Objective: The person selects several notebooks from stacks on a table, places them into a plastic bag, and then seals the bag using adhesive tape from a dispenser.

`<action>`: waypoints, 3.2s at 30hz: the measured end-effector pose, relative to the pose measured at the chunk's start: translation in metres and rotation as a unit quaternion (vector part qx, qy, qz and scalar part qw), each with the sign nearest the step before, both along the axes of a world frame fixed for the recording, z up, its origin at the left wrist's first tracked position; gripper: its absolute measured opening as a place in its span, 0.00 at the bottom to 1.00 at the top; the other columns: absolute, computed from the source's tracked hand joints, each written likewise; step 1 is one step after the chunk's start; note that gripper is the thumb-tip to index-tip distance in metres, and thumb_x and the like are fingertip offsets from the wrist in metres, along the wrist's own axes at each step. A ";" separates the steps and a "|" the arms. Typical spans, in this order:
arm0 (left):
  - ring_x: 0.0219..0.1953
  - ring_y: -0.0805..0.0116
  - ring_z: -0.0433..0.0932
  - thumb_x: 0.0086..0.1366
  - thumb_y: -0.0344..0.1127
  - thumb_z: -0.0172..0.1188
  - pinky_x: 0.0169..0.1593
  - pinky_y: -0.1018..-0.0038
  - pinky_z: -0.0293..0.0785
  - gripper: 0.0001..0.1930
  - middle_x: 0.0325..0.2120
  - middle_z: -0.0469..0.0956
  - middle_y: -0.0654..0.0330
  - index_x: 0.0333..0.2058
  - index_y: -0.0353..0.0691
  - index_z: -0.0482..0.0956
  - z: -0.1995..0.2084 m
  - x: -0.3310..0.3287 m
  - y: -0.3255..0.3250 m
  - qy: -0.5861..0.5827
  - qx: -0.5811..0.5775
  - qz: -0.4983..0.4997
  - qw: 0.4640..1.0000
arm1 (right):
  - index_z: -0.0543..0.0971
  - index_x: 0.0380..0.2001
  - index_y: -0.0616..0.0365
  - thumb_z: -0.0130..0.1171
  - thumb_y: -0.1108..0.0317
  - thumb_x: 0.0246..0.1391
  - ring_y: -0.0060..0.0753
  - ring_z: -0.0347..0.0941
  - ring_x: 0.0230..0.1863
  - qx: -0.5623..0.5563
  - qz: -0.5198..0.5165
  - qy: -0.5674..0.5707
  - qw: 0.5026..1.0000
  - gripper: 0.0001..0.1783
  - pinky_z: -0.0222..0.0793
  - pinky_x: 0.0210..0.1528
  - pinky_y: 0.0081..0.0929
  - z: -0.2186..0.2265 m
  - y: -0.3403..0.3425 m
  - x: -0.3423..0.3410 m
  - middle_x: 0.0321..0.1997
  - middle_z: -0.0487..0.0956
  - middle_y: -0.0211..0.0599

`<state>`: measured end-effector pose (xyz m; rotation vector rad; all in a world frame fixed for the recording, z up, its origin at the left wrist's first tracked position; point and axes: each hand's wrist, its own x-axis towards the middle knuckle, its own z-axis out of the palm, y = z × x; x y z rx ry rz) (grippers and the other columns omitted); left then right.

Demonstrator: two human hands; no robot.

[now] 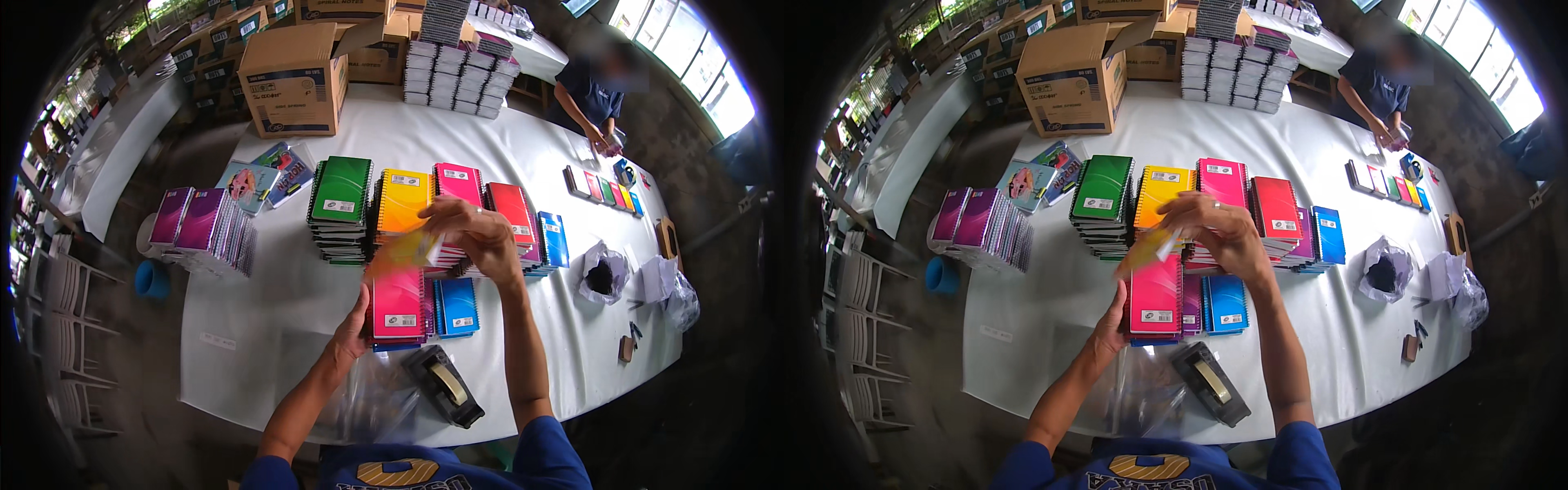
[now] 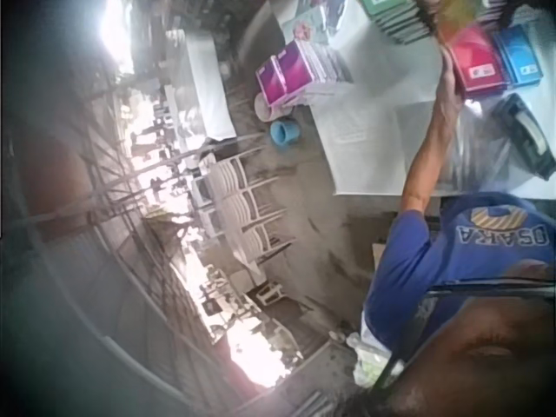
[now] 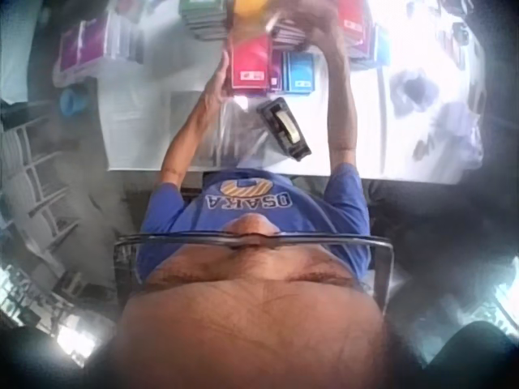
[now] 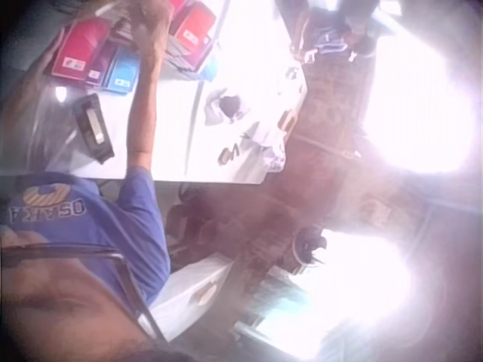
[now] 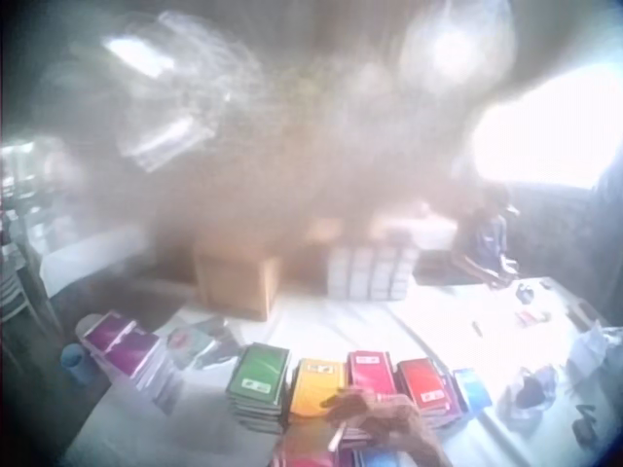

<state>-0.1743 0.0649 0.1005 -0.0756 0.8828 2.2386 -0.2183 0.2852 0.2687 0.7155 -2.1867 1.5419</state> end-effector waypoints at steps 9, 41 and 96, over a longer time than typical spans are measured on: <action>0.59 0.65 0.68 0.65 0.68 0.42 0.61 0.64 0.66 0.40 0.58 0.66 0.57 0.64 0.40 0.57 0.003 0.023 -0.044 0.031 0.123 -0.055 0.990 | 0.84 0.36 0.58 0.60 0.80 0.48 0.38 0.73 0.53 0.095 0.376 -0.100 0.916 0.11 0.70 0.55 0.35 -0.056 -0.050 -0.035 0.46 0.81 0.40; 0.44 0.65 0.78 0.57 0.40 0.64 0.48 0.68 0.78 0.27 0.44 0.76 0.55 0.53 0.34 0.68 0.019 0.003 -0.034 -0.016 0.031 0.042 0.998 | 0.79 0.43 0.58 0.62 0.75 0.45 0.47 0.72 0.53 0.292 -0.361 0.101 0.880 0.18 0.66 0.53 0.42 -0.059 0.034 0.026 0.52 0.77 0.44; 0.58 0.61 0.70 0.68 0.55 0.48 0.62 0.65 0.64 0.33 0.56 0.69 0.52 0.61 0.34 0.60 -0.006 0.005 -0.026 0.056 0.013 0.040 0.998 | 0.80 0.34 0.53 0.66 0.76 0.40 0.36 0.69 0.55 0.474 0.066 0.165 0.862 0.13 0.59 0.64 0.42 0.001 -0.022 -0.087 0.44 0.79 0.27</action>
